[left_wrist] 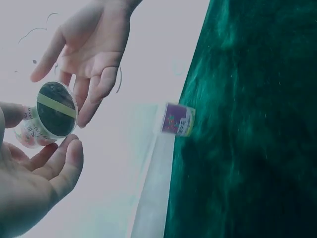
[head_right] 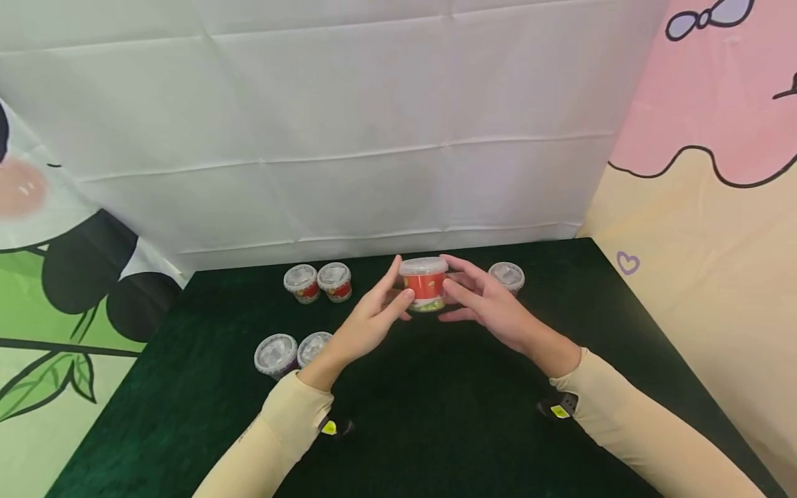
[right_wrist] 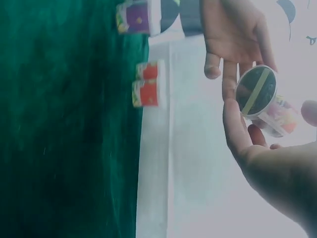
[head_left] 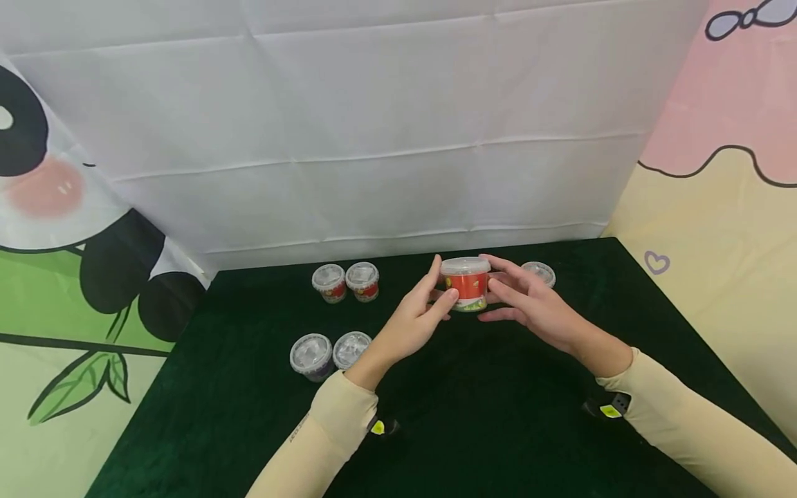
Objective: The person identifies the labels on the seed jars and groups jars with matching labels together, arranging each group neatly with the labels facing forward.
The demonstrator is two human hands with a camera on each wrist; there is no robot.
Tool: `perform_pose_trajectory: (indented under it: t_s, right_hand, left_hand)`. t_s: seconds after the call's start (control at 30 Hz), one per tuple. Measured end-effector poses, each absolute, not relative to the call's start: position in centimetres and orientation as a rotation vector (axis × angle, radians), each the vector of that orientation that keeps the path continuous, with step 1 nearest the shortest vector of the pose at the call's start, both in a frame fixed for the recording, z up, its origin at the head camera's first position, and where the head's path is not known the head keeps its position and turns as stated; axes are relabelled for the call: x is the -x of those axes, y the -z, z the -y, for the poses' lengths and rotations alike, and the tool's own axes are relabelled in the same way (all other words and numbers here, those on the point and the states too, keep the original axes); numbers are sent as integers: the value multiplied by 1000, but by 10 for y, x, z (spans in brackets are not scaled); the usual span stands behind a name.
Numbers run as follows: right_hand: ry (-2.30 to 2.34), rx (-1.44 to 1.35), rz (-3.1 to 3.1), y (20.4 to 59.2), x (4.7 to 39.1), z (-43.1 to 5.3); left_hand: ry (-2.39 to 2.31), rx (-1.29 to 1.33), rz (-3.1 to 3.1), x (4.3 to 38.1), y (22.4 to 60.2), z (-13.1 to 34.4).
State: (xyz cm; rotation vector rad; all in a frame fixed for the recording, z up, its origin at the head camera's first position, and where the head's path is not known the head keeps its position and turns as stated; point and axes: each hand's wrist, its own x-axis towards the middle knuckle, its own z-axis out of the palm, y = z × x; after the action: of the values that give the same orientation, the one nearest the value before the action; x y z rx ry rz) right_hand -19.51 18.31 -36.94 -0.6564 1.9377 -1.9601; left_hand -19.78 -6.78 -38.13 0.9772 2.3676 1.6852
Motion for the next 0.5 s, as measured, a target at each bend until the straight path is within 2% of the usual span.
perform_pose_trajectory:
  t_s: [0.5]
  right_hand:
    - [2013,579,-1749,360,200,-137]
  left_hand:
    - [-1812,-888,-2217,202,371,119]
